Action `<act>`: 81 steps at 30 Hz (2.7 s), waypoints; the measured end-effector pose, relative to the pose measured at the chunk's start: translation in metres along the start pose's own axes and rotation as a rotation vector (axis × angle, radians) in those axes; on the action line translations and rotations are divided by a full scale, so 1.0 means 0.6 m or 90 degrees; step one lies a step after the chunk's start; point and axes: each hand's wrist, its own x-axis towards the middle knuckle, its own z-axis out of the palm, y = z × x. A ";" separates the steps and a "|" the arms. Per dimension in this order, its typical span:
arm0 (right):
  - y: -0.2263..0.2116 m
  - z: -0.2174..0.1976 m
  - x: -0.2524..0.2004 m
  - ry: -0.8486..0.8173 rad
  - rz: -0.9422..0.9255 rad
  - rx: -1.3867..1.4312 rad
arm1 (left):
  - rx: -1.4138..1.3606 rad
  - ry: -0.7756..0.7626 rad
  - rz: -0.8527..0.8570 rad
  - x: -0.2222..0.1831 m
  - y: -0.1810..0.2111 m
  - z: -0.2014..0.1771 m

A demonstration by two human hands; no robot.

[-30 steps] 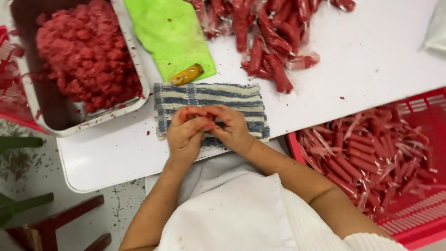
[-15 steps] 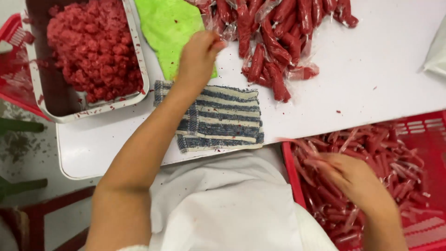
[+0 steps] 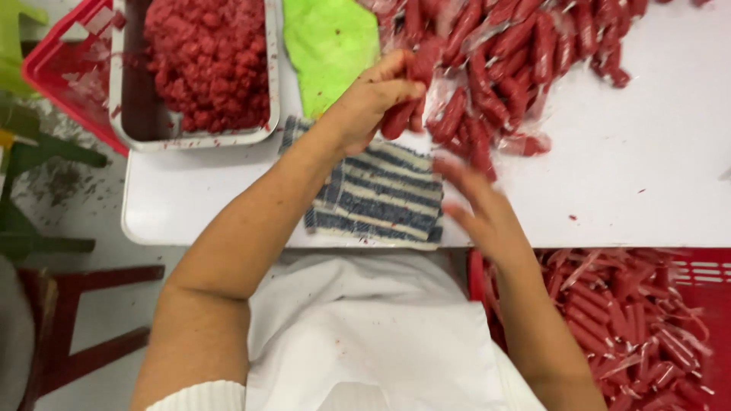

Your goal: Manually twisting and separating sausages from a continuous casing at a high speed on a production table.

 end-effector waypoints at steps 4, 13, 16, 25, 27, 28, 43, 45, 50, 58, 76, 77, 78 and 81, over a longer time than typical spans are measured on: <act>-0.037 0.067 0.121 0.030 -0.142 0.513 | -0.101 -0.068 -0.182 -0.118 0.018 0.007; -0.092 0.021 0.130 0.315 -0.230 0.668 | 0.357 0.040 -0.083 -0.262 0.033 -0.044; -0.208 0.027 0.108 0.206 -0.375 -0.393 | 0.573 0.042 -0.056 -0.283 0.061 -0.046; -0.180 0.098 0.124 -0.131 -0.468 -0.739 | 0.581 0.069 0.077 -0.299 0.052 -0.057; -0.185 0.112 0.130 -0.098 -0.451 -0.704 | 0.610 0.082 0.055 -0.300 0.052 -0.062; -0.175 0.117 0.139 -0.101 -0.464 -0.706 | 0.610 0.095 0.060 -0.300 0.057 -0.066; 0.001 0.217 0.125 -0.111 -0.209 -0.075 | 0.406 0.488 0.134 -0.477 -0.074 -0.231; -0.037 0.236 0.151 -0.050 -0.164 0.379 | 0.316 0.491 0.241 -0.495 -0.065 -0.211; -0.148 0.246 0.155 -0.095 -0.088 0.575 | 0.279 0.464 0.273 -0.501 -0.001 -0.148; -0.195 0.277 0.172 -0.159 -0.145 0.627 | 0.128 0.365 0.344 -0.444 0.060 -0.161; -0.166 0.261 0.193 -0.149 -0.200 0.600 | 0.233 0.298 0.188 -0.430 0.087 -0.182; -0.147 0.254 0.196 -0.124 -0.189 0.544 | 0.456 0.425 0.273 -0.438 0.095 -0.181; -0.125 0.246 0.200 -0.100 -0.177 0.488 | 0.685 0.545 0.357 -0.444 0.102 -0.182; -0.126 0.223 0.206 -0.044 -0.157 0.326 | 0.923 0.345 0.429 -0.446 0.145 -0.172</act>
